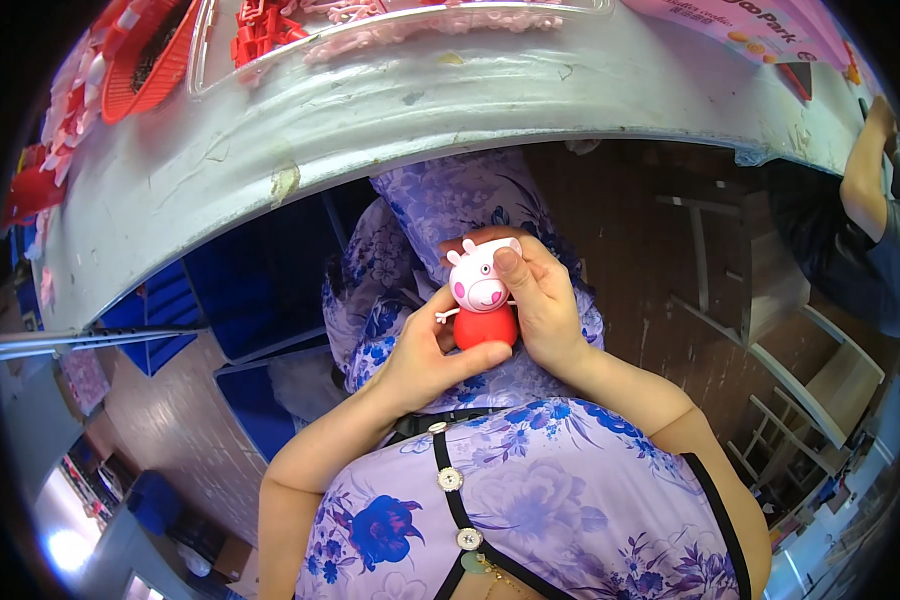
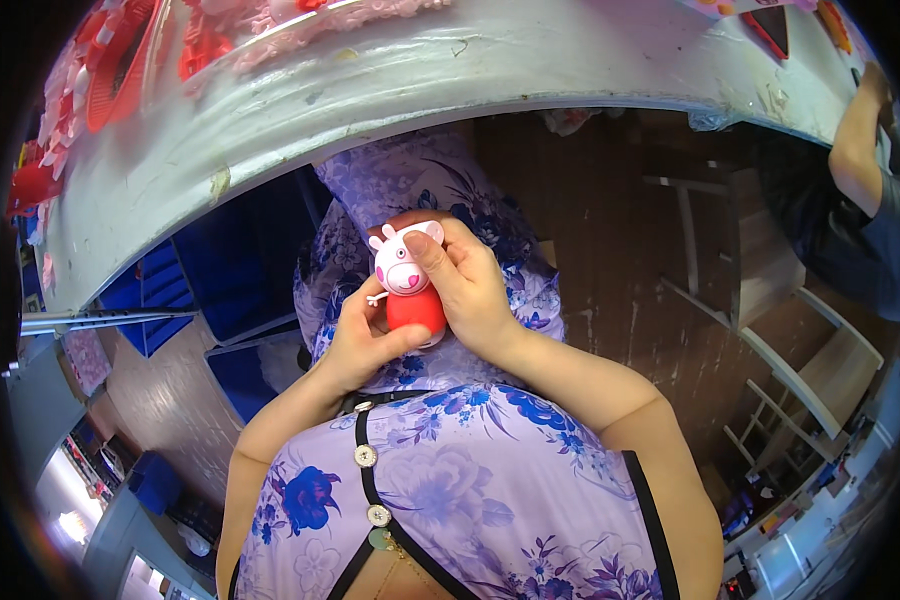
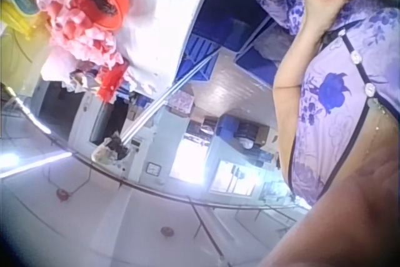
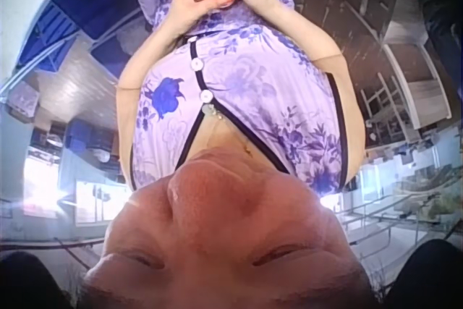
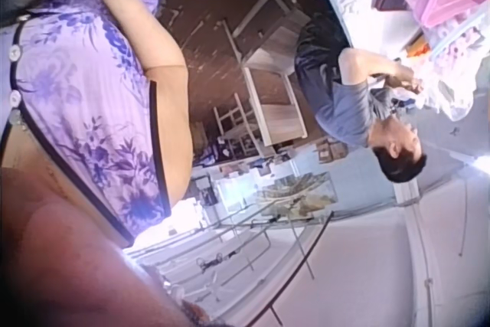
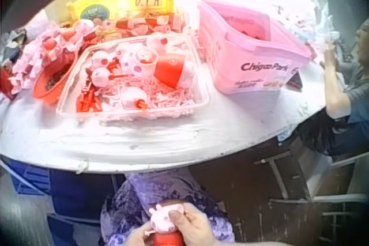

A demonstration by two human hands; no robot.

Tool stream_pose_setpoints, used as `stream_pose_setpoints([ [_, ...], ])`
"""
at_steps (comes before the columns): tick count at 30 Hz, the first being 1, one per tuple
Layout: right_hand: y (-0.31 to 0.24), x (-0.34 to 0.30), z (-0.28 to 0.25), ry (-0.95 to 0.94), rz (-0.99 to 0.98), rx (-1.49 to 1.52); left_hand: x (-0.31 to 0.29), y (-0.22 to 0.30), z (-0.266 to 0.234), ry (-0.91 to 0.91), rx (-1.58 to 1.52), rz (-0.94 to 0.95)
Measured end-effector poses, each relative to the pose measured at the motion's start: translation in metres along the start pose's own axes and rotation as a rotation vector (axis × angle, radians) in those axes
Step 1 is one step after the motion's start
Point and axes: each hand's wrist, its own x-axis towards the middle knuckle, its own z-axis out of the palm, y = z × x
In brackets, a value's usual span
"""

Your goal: The person assembles small pink and white plastic toys by hand. They pick up a white head piece and a pink body frame, insert the head into the body, and attach small red limbs to the frame. The process is repeated for multiple units, with finished toys placed into a yellow basket.

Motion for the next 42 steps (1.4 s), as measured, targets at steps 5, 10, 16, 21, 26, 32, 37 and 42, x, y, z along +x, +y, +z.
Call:
stream_pose_setpoints([
  [5, -0.003, -0.001, 0.003, 0.009, 0.017, -0.016, 0.002, 0.009, -0.003, -0.01, 0.122, -0.07],
  [10, 0.003, -0.001, -0.001, 0.006, 0.025, 0.08, 0.002, 0.009, -0.002, 0.0, 0.125, -0.07],
  [16, -0.003, -0.001, 0.0, -0.013, -0.02, 0.027, 0.002, 0.008, -0.004, -0.035, 0.122, -0.07],
  [21, -0.008, -0.012, 0.002, -0.106, -0.152, -0.171, -0.004, 0.019, -0.016, -0.163, 0.275, -0.147],
  [26, -0.011, -0.013, 0.001, -0.194, -0.074, -0.261, -0.011, 0.04, -0.017, -0.081, 0.653, -0.109],
  [32, -0.005, -0.011, 0.0, -0.253, -0.245, -0.484, -0.018, 0.025, -0.019, 0.042, 0.465, -0.066],
  [37, -0.008, -0.016, -0.012, -0.368, -0.106, -0.393, -0.014, 0.011, -0.029, 0.078, 0.009, 0.086],
  [42, -0.012, -0.029, -0.016, -0.347, 0.18, -0.003, -0.004, -0.001, -0.024, 0.06, 0.101, 0.307],
])
